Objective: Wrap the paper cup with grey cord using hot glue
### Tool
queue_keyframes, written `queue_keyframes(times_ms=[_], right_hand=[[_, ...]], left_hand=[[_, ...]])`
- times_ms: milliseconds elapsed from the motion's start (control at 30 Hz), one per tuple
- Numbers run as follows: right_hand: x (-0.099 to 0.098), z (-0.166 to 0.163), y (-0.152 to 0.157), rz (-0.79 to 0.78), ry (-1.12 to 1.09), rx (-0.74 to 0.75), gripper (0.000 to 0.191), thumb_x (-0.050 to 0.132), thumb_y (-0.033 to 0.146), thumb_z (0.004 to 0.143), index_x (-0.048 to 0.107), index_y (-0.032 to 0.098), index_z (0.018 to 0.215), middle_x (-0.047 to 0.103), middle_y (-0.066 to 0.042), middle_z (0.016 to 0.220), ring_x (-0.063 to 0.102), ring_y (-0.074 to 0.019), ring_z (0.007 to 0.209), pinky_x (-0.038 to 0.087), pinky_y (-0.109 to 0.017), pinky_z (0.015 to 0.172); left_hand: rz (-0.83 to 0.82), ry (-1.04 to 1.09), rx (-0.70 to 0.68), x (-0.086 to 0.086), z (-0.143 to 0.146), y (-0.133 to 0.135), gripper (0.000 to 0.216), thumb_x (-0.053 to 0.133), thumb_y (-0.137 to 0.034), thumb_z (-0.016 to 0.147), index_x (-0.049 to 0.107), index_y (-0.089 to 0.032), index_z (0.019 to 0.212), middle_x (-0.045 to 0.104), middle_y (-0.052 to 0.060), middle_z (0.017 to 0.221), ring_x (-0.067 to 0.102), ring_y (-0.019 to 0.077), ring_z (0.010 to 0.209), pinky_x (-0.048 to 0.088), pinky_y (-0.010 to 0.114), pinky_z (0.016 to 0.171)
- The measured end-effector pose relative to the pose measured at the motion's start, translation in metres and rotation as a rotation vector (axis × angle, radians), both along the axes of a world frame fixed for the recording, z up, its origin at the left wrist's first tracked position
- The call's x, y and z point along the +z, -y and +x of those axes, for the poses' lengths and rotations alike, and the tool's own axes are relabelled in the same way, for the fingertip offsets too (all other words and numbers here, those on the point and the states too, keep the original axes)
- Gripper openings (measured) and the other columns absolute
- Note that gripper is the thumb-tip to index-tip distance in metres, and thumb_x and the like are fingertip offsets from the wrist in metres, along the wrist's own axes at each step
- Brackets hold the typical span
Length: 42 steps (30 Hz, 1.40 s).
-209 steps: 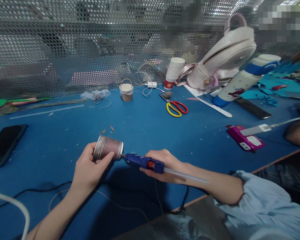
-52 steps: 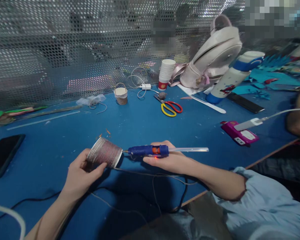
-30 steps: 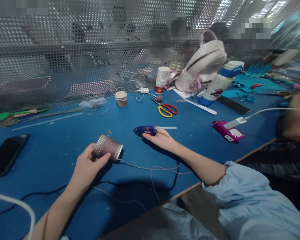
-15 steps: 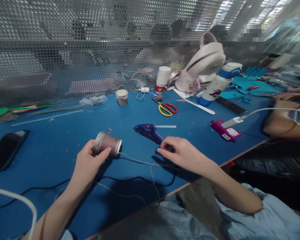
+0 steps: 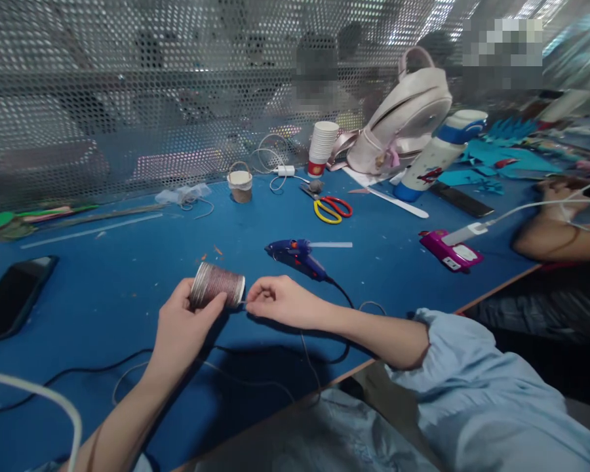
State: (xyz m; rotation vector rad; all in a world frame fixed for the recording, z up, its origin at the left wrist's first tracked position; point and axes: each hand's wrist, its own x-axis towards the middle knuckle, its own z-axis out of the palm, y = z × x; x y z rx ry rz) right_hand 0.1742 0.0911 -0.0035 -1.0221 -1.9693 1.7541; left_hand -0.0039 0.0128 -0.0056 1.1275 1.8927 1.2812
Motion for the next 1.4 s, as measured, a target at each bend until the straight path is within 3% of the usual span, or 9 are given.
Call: queue_keyframes(times_ms=[200,400,567,1000,1400], right_hand=[[-0.006,0.008,0.002,0.679,-0.032,0.046,0.009,0.064,0.013,0.089,0.068,0.015,0.082,0.061,0.002,0.071,0.048,-0.0083,0.06,0.035,-0.021,0.059],[-0.012,0.011,0.001,0.989,-0.082,0.091,0.017,0.057,0.02,0.098,0.071,0.014,0.09,0.065,-0.003,0.078,0.057,-0.0133,0.069,0.04,-0.023,0.065],[-0.013,0.012,-0.001,1.026,-0.08,0.073,0.02,0.055,0.023,0.1,0.07,0.016,0.089,0.065,-0.003,0.077,0.058,-0.0135,0.07,0.042,-0.024,0.067],[-0.013,0.015,-0.002,1.081,-0.08,0.087,0.023,0.053,0.026,0.102,0.07,0.016,0.09,0.066,-0.004,0.076,0.059,-0.0144,0.071,0.044,-0.025,0.067],[-0.011,0.016,-0.004,1.075,-0.108,0.077,0.022,0.054,0.025,0.101,0.069,0.016,0.087,0.065,-0.004,0.075,0.059,-0.0144,0.07,0.044,-0.025,0.067]], left_hand=[[-0.066,-0.032,-0.026,0.002,0.002,0.001,0.032,0.074,-0.043,0.07,0.064,-0.02,0.09,0.065,-0.004,0.069,0.057,0.0155,0.061,0.044,0.026,0.058],[-0.112,-0.093,-0.043,0.007,0.005,0.003,0.027,0.071,-0.043,0.069,0.065,-0.022,0.084,0.057,-0.007,0.058,0.047,0.0132,0.05,0.036,0.026,0.05],[-0.133,-0.073,-0.041,0.008,0.007,0.002,0.028,0.072,-0.043,0.068,0.067,-0.022,0.085,0.05,-0.009,0.051,0.045,0.014,0.048,0.033,0.026,0.048],[-0.139,-0.088,-0.081,0.006,0.003,0.002,0.034,0.073,-0.046,0.066,0.068,-0.02,0.088,0.07,0.0,0.075,0.062,0.0207,0.071,0.044,0.031,0.065],[-0.14,-0.057,-0.085,0.01,0.005,0.002,0.031,0.073,-0.044,0.064,0.069,-0.021,0.086,0.071,0.0,0.072,0.063,0.0211,0.068,0.045,0.03,0.062]])
